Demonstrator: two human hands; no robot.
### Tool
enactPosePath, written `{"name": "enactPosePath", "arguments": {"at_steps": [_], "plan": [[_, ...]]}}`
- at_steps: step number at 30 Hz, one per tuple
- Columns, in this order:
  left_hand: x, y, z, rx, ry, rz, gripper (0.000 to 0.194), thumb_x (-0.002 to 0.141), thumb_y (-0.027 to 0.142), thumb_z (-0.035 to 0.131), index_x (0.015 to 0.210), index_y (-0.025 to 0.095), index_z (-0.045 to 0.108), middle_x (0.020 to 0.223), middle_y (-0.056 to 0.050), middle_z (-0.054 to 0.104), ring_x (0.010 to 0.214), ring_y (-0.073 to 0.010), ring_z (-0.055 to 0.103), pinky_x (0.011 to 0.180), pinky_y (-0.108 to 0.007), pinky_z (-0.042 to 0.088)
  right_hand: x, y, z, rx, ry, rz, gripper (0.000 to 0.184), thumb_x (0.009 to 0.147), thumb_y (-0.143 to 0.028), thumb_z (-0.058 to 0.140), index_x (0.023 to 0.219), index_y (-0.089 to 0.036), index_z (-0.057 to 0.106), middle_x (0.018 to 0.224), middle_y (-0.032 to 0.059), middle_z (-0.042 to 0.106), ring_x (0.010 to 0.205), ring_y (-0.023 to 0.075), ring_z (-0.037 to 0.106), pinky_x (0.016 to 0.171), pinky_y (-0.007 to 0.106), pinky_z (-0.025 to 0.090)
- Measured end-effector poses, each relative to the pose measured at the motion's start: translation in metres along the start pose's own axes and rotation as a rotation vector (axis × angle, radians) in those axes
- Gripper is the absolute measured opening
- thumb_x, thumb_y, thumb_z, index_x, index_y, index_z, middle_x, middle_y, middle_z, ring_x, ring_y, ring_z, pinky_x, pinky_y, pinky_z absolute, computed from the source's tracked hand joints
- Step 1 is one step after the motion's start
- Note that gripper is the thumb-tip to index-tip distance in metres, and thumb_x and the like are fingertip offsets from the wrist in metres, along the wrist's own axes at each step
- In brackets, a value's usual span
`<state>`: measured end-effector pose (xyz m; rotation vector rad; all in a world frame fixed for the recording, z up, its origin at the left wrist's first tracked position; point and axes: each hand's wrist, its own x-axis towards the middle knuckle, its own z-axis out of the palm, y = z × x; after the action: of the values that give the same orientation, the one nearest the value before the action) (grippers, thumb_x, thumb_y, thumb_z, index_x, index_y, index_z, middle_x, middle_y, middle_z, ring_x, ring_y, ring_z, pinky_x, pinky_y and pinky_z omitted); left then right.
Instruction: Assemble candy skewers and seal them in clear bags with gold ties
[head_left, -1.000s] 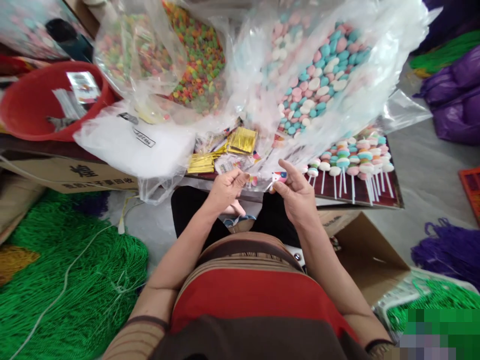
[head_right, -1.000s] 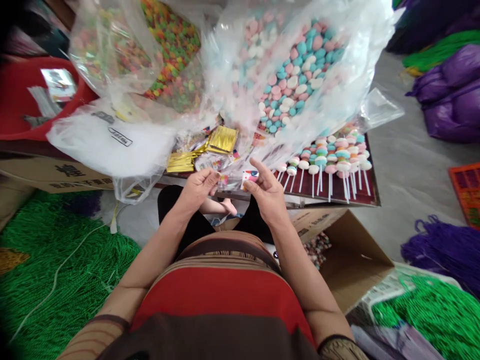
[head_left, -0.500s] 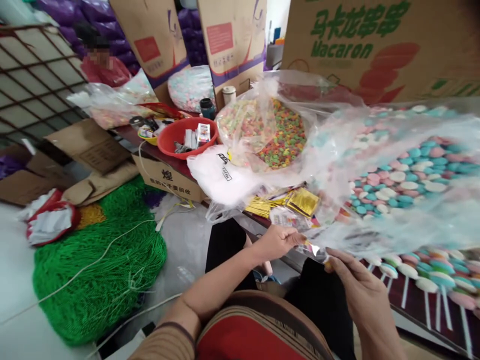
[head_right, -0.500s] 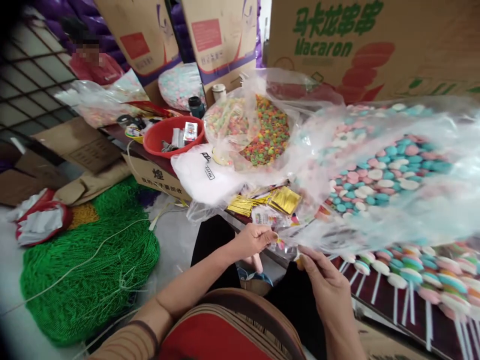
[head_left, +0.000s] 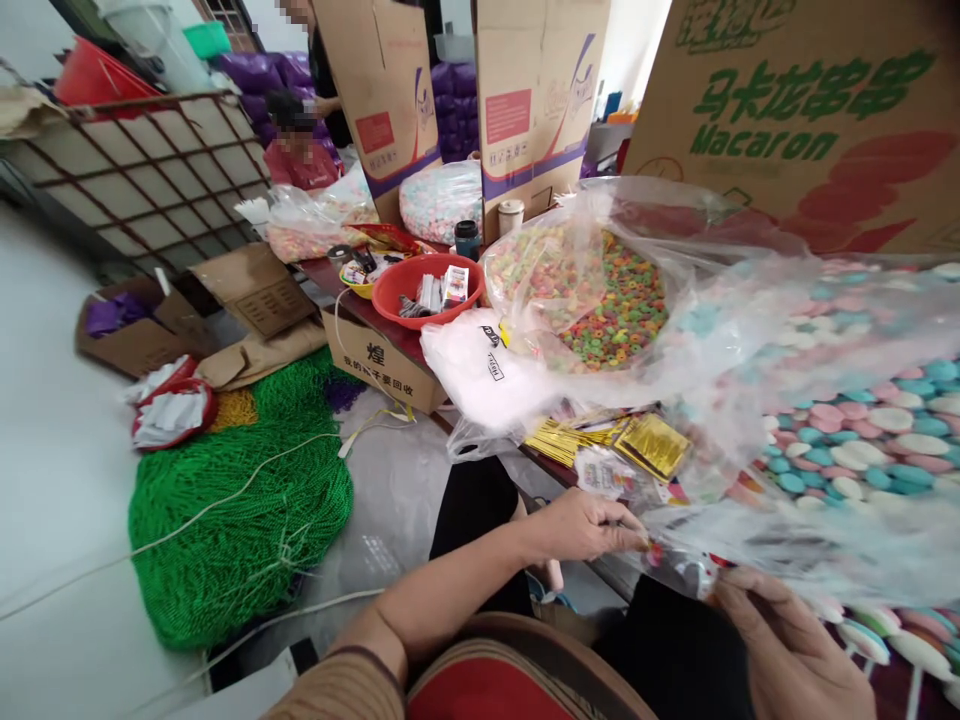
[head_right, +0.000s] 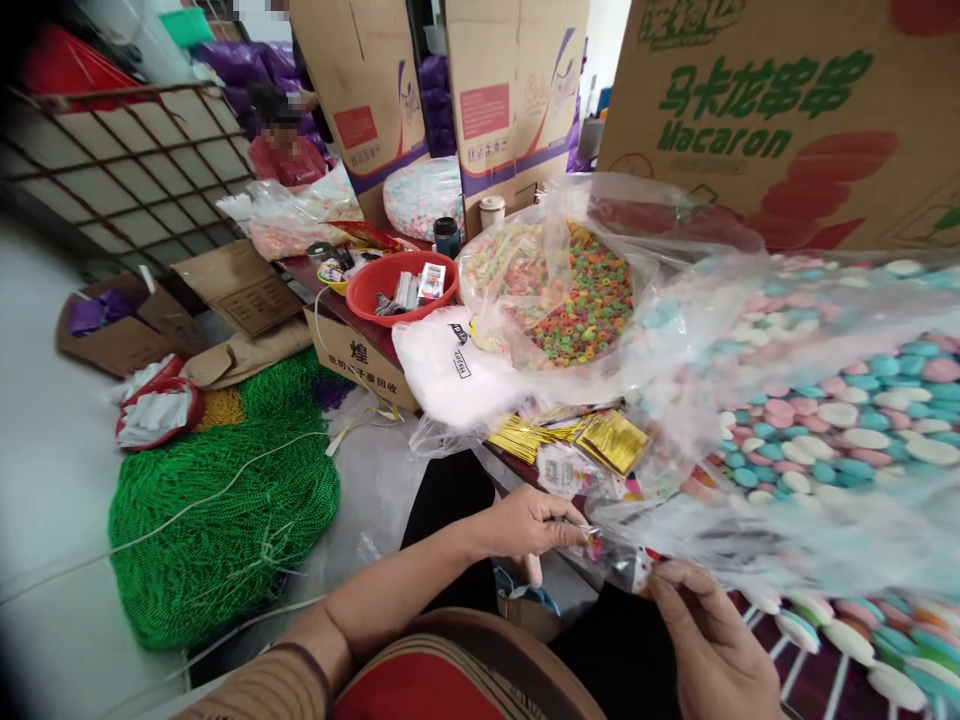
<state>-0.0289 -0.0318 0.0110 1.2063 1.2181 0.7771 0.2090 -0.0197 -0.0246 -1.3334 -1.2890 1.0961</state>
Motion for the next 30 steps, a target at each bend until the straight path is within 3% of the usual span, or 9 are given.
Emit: {"name": "enactPosePath", "arguments": {"at_steps": [4,9,11,13,15,18,22,26,30], "plan": [[0.0,-0.003,0.005,0.031,0.039,-0.018,0.048,0.09,0.062,0.063,0.086,0.015,0.071,0.055,0.003,0.051,0.067,-0.0135,0.06,0.061,-0.021,0.038,-0.004,-0.005,0.017,0.238,0.133,0.146,0.051,0.054,-0.043,0.096,0.096,-0.02,0.077,0.074,-0.0013,0.071,0.063,0.0111,0.063,0.055,0.02,0.053],[-0.003,-0.013,0.008,-0.013,0.005,-0.06,0.06,0.093,0.074,0.046,0.077,0.017,0.06,0.054,0.003,0.053,0.05,-0.0113,0.051,0.05,-0.023,0.035,-0.015,-0.025,0.025,0.215,0.1,0.097,0.047,0.077,-0.051,0.082,0.115,-0.023,0.074,0.066,-0.0041,0.062,0.054,0.0103,0.054,0.046,0.022,0.048],[0.0,-0.013,0.004,0.002,-0.027,-0.017,0.054,0.092,0.069,0.053,0.084,0.017,0.064,0.067,0.0,0.063,0.056,-0.0117,0.059,0.055,-0.023,0.042,-0.015,-0.027,0.023,0.145,0.073,0.048,0.048,0.084,-0.05,0.075,0.124,-0.025,0.071,0.064,-0.0055,0.057,0.051,0.01,0.049,0.044,0.023,0.046],[0.004,-0.009,0.002,-0.001,-0.054,0.047,0.047,0.091,0.062,0.061,0.111,0.02,0.068,0.087,-0.002,0.07,0.067,-0.0127,0.066,0.063,-0.024,0.049,-0.014,-0.029,0.019,0.094,0.042,0.019,0.048,0.088,-0.048,0.072,0.13,-0.025,0.069,0.062,-0.0063,0.054,0.051,0.0101,0.046,0.044,0.023,0.043],[0.005,-0.003,0.004,0.02,-0.101,0.094,0.047,0.088,0.054,0.069,0.123,0.023,0.066,0.102,-0.003,0.072,0.071,-0.0129,0.068,0.067,-0.024,0.052,-0.015,-0.031,0.017,0.062,0.02,-0.004,0.049,0.089,-0.047,0.071,0.133,-0.025,0.067,0.061,-0.007,0.051,0.051,0.0101,0.044,0.045,0.023,0.041],[0.006,0.005,0.011,0.069,-0.138,0.128,0.032,0.088,0.045,0.071,0.108,0.021,0.072,0.091,-0.002,0.072,0.067,-0.0132,0.067,0.064,-0.025,0.052,-0.016,-0.033,0.016,0.043,0.001,-0.024,0.05,0.089,-0.046,0.071,0.135,-0.025,0.065,0.061,-0.0077,0.05,0.052,0.0101,0.042,0.047,0.024,0.039],[0.01,0.0,0.019,0.184,0.006,0.252,0.021,0.093,0.037,0.065,0.084,0.02,0.074,0.073,0.0,0.068,0.065,-0.0135,0.065,0.062,-0.024,0.05,-0.014,-0.032,0.018,0.1,-0.026,0.018,0.05,0.088,-0.045,0.071,0.133,-0.023,0.066,0.059,-0.0095,0.042,0.05,0.0092,0.036,0.047,0.024,0.034],[0.014,-0.007,0.021,0.305,0.087,0.46,0.016,0.094,0.03,0.063,0.088,0.021,0.075,0.083,-0.002,0.072,0.071,-0.0131,0.066,0.07,-0.025,0.052,-0.011,-0.029,0.022,0.168,-0.023,0.094,0.05,0.089,-0.049,0.068,0.131,-0.021,0.066,0.061,-0.0092,0.041,0.051,0.0083,0.035,0.047,0.023,0.031],[0.014,-0.009,0.027,0.291,0.083,0.488,0.012,0.094,0.028,0.063,0.093,0.022,0.074,0.092,-0.002,0.072,0.068,-0.0109,0.064,0.067,-0.024,0.052,-0.009,-0.029,0.025,0.166,-0.008,0.116,0.055,0.087,-0.051,0.068,0.132,-0.02,0.066,0.059,-0.0097,0.038,0.051,0.0085,0.034,0.048,0.024,0.029]]}}
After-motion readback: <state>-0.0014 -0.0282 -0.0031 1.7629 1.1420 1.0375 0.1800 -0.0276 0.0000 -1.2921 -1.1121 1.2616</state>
